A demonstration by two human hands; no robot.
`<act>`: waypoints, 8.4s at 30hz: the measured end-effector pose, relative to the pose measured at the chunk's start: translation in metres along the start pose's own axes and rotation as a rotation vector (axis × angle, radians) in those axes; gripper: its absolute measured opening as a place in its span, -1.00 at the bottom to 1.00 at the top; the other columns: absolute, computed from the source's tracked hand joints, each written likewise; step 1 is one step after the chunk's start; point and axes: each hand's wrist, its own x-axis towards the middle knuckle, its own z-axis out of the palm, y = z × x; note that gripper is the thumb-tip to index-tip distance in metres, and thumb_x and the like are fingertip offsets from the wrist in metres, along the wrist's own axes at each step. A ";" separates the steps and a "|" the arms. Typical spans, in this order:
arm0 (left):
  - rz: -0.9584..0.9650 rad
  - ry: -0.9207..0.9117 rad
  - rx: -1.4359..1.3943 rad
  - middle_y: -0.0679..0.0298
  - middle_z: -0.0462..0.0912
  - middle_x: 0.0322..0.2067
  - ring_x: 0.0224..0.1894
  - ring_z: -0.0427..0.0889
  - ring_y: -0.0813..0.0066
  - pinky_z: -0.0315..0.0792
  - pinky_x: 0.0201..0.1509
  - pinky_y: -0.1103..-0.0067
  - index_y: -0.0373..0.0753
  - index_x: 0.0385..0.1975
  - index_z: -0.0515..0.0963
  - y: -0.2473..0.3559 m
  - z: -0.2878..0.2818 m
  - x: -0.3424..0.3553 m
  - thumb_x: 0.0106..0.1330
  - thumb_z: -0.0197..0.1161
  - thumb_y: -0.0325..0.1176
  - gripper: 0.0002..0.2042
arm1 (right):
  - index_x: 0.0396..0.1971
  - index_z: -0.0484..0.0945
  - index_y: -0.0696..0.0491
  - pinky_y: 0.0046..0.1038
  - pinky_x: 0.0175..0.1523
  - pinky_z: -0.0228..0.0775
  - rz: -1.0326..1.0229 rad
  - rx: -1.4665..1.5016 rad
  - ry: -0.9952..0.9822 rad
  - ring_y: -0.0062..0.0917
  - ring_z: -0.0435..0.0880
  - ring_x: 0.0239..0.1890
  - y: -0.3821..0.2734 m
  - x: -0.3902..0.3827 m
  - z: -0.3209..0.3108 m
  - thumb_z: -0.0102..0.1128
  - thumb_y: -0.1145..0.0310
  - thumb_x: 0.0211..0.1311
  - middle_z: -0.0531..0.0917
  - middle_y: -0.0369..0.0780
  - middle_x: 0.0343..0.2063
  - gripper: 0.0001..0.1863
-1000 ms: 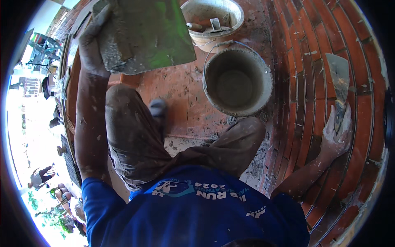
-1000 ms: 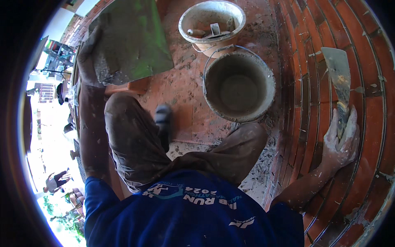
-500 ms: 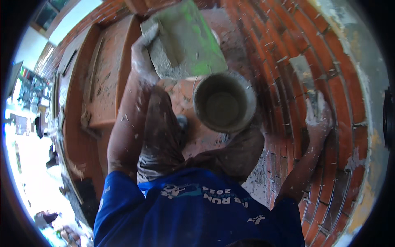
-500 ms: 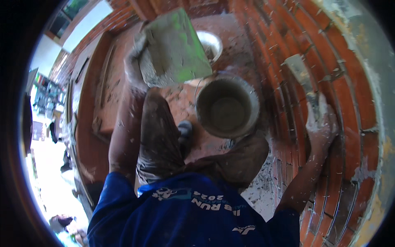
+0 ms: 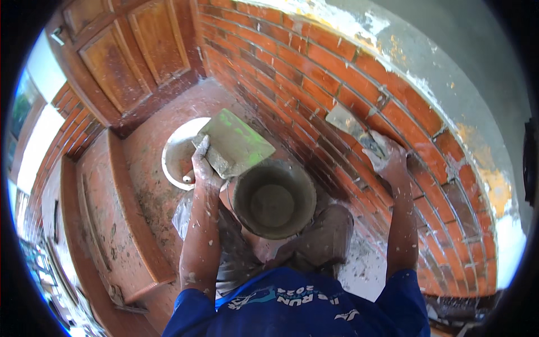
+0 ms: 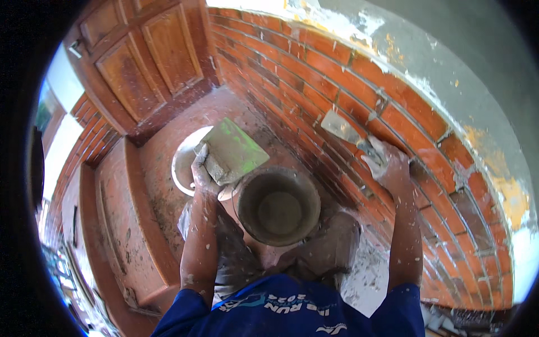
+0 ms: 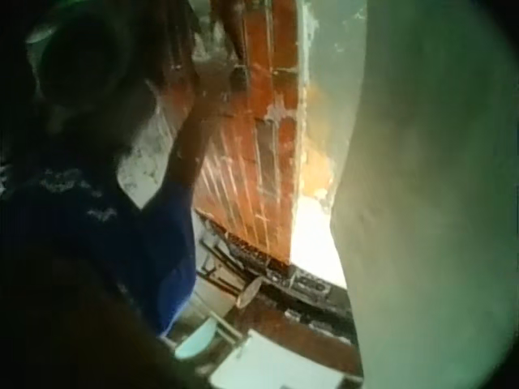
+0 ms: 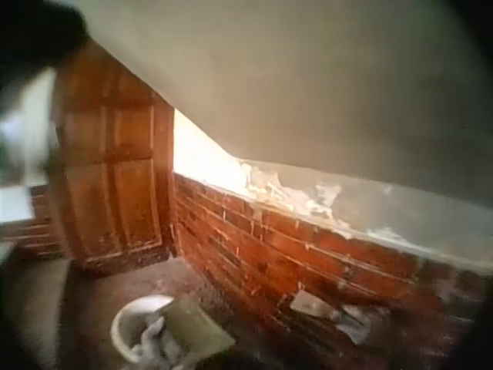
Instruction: The person applies plaster or mortar to a brick wall using a trowel and a hawk.
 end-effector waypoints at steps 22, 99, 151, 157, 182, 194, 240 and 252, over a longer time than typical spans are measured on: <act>0.067 0.129 0.117 0.07 0.57 -0.07 -0.05 0.57 0.08 0.49 0.06 0.18 -0.26 0.05 0.42 0.045 -0.039 0.039 0.28 0.16 -0.27 -0.63 | -0.28 0.62 0.12 -0.11 -0.09 0.52 0.140 -0.089 -0.947 -0.12 0.69 -0.19 -0.171 -0.084 0.319 0.17 0.36 0.07 0.64 -0.04 -0.27 -0.78; -0.029 -0.010 0.252 0.12 0.56 -0.05 -0.02 0.56 0.14 0.46 0.10 0.22 -0.27 0.08 0.40 0.046 -0.067 0.054 0.30 0.16 -0.30 -0.62 | 0.03 0.54 -0.08 -0.17 0.17 0.34 0.062 -0.095 -0.937 -0.24 0.51 0.09 -0.060 0.022 0.142 0.23 0.26 0.19 0.58 -0.15 -0.02 -0.62; -0.135 0.051 0.217 0.10 0.55 -0.03 0.00 0.55 0.11 0.45 0.11 0.14 -0.26 0.11 0.39 0.039 -0.055 0.056 0.27 0.20 -0.28 -0.57 | -0.16 0.55 0.22 -0.37 -0.19 0.48 0.541 0.410 -0.892 -0.32 0.67 -0.31 -0.087 -0.072 0.171 0.26 0.26 0.13 0.67 -0.08 -0.33 -0.63; -0.096 0.057 0.195 0.09 0.56 -0.04 -0.02 0.56 0.11 0.47 0.11 0.20 -0.29 0.12 0.38 0.041 -0.059 0.046 0.27 0.22 -0.27 -0.56 | -0.22 0.56 0.14 -0.13 -0.03 0.51 0.364 -0.110 -0.944 -0.08 0.65 -0.11 -0.121 -0.074 0.287 0.25 0.29 0.05 0.63 0.01 -0.19 -0.69; -0.069 0.033 0.216 0.10 0.56 -0.04 -0.02 0.56 0.11 0.46 0.12 0.20 -0.29 0.08 0.42 0.041 -0.060 0.051 0.29 0.19 -0.31 -0.62 | -0.20 0.60 0.17 -0.15 0.07 0.43 0.603 0.117 -0.885 -0.04 0.59 -0.04 -0.121 -0.083 0.286 0.27 0.27 0.00 0.61 0.03 -0.10 -0.63; -0.008 0.025 0.291 0.09 0.55 -0.02 -0.01 0.55 0.10 0.46 0.11 0.20 -0.29 0.10 0.40 0.042 -0.076 0.059 0.29 0.18 -0.30 -0.60 | -0.04 0.58 0.04 0.04 0.25 0.11 -0.005 -0.165 -1.342 -0.22 0.53 0.13 -0.144 -0.061 0.298 0.28 0.34 0.01 0.65 -0.11 -0.05 -0.57; -0.198 0.042 0.087 0.07 0.54 -0.02 0.00 0.55 0.11 0.46 0.10 0.17 -0.28 0.14 0.36 0.041 -0.051 0.044 0.23 0.24 -0.26 -0.51 | -0.02 0.50 0.05 -0.29 -0.18 0.49 0.238 0.100 -0.059 -0.25 0.66 -0.36 -0.098 0.206 -0.003 0.31 0.28 0.14 0.68 -0.05 -0.36 -0.60; -0.198 0.030 0.043 0.10 0.54 -0.01 0.02 0.54 0.12 0.44 0.13 0.20 -0.26 0.14 0.37 0.042 -0.064 0.047 0.23 0.24 -0.27 -0.52 | -0.12 0.57 0.24 -0.61 -0.43 0.41 0.734 0.985 0.120 -0.64 0.53 -0.53 -0.034 0.360 0.033 0.33 0.35 0.18 0.60 -0.22 -0.46 -0.66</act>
